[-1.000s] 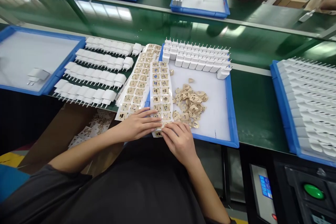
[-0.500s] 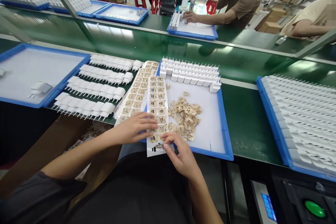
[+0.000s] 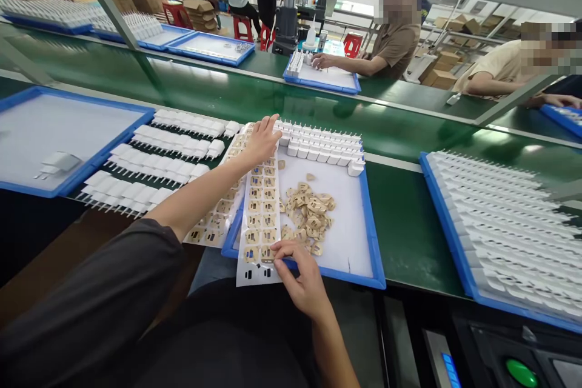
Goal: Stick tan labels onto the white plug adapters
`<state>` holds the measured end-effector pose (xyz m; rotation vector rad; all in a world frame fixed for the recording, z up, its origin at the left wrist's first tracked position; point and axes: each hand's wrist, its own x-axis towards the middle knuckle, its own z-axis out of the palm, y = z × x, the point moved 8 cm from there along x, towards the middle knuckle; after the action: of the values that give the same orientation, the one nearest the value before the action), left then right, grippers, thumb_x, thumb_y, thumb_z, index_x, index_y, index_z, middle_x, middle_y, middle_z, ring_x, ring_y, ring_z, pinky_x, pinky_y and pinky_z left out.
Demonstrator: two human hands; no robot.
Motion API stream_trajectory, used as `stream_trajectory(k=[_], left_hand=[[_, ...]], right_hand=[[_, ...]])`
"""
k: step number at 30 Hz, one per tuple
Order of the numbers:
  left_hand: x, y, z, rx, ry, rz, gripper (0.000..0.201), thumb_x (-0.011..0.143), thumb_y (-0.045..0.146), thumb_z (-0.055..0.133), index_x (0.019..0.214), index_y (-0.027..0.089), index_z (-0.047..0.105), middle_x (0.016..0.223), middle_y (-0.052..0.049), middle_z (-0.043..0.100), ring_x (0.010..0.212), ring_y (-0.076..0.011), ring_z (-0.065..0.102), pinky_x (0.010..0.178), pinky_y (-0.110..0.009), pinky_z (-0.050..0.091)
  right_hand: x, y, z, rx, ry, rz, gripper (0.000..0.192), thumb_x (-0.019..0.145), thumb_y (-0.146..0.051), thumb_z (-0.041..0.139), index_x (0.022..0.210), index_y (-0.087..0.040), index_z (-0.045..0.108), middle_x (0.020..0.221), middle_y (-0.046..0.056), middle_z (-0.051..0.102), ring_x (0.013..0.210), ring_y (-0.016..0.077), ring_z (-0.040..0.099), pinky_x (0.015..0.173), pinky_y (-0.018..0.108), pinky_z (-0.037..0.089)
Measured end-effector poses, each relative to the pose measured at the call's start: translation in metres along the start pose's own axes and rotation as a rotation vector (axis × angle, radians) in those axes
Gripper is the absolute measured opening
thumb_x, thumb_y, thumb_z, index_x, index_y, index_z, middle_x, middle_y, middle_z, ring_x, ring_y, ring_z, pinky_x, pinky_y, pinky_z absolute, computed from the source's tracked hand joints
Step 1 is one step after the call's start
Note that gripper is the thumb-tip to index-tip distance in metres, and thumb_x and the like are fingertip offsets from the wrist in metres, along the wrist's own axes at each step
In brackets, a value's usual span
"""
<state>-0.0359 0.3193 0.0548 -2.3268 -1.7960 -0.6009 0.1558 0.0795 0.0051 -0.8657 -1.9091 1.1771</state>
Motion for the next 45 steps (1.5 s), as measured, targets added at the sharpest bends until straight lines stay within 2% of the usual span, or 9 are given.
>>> stream_trajectory(k=[3,6,10,14,17,23,29,34,45], left_hand=[[-0.007,-0.004,-0.011,-0.092,0.005,-0.011,0.025,0.083,0.003,0.06,0.106,0.011,0.064,0.136,-0.024,0.06,0.133,-0.0374,0.053,0.109,-0.054,0.041],[-0.03,-0.009,-0.037,-0.274,0.031,-0.087,0.024,0.087,0.019,0.068,0.109,0.013,0.06,0.11,-0.014,0.069,0.107,-0.0284,0.066,0.093,-0.044,0.053],[-0.1,0.006,-0.066,-0.963,0.056,-0.137,0.047,0.083,0.037,0.078,0.12,0.019,0.056,0.112,-0.009,0.067,0.099,-0.0212,0.068,0.083,-0.035,0.059],[-0.178,0.039,-0.058,-1.37,-0.059,-0.172,0.051,0.083,0.041,0.079,0.125,0.022,0.059,0.114,-0.01,0.068,0.098,-0.0216,0.07,0.081,-0.033,0.061],[-0.213,0.056,-0.044,-1.516,-0.11,-0.198,0.047,0.087,0.045,0.075,0.125,0.021,0.062,0.116,-0.011,0.07,0.099,-0.0233,0.073,0.081,-0.033,0.062],[-0.233,0.068,-0.044,-1.292,-0.064,-0.124,0.044,0.094,0.038,0.067,0.135,0.023,0.062,0.135,-0.013,0.067,0.122,-0.0277,0.067,0.099,-0.04,0.059],[-0.238,0.064,-0.057,-0.977,0.078,-0.144,0.044,0.088,0.038,0.075,0.129,0.023,0.065,0.122,-0.01,0.075,0.112,-0.0255,0.072,0.098,-0.04,0.058],[-0.237,0.076,-0.072,-0.933,0.138,0.004,0.044,0.092,0.032,0.071,0.133,0.024,0.061,0.124,-0.011,0.074,0.114,-0.0242,0.071,0.097,-0.039,0.058],[-0.236,0.079,-0.075,-0.919,0.117,0.039,0.047,0.091,0.029,0.073,0.136,0.025,0.06,0.124,-0.011,0.073,0.113,-0.0238,0.07,0.097,-0.038,0.057]], right_hand=[[0.0,0.0,-0.001,-0.011,0.014,-0.012,0.005,0.099,-0.024,0.056,0.098,-0.026,0.061,0.107,0.007,0.069,0.103,0.0214,0.067,0.091,0.036,0.052],[0.0,0.001,-0.002,-0.005,0.03,-0.016,0.005,0.099,-0.025,0.057,0.097,-0.025,0.062,0.105,0.008,0.07,0.103,0.0225,0.067,0.09,0.037,0.053],[0.003,-0.001,-0.006,0.113,0.107,-0.018,0.006,0.098,-0.025,0.058,0.095,-0.025,0.063,0.099,0.006,0.068,0.096,0.0205,0.067,0.083,0.034,0.055],[0.011,-0.014,-0.007,0.277,0.192,-0.046,0.004,0.096,-0.023,0.062,0.094,-0.025,0.065,0.089,0.003,0.066,0.087,0.0175,0.066,0.078,0.03,0.056],[0.021,-0.029,-0.001,0.35,0.179,-0.08,0.004,0.095,-0.022,0.065,0.094,-0.025,0.066,0.084,0.002,0.064,0.081,0.0159,0.064,0.073,0.028,0.054],[0.031,-0.036,0.01,0.37,0.198,-0.048,0.007,0.094,-0.03,0.068,0.09,-0.024,0.065,0.08,0.001,0.062,0.074,0.015,0.061,0.067,0.027,0.053],[0.027,-0.028,0.015,0.352,0.164,0.021,0.011,0.093,-0.033,0.068,0.088,-0.024,0.065,0.08,0.002,0.065,0.075,0.0169,0.064,0.069,0.03,0.055],[0.027,-0.026,-0.003,0.284,0.329,0.069,0.005,0.093,-0.03,0.068,0.092,-0.025,0.066,0.086,0.002,0.065,0.083,0.0179,0.062,0.077,0.032,0.053],[0.03,-0.025,0.001,0.264,0.294,0.127,0.006,0.093,-0.029,0.068,0.091,-0.025,0.066,0.087,0.001,0.065,0.084,0.0166,0.063,0.077,0.03,0.052]])
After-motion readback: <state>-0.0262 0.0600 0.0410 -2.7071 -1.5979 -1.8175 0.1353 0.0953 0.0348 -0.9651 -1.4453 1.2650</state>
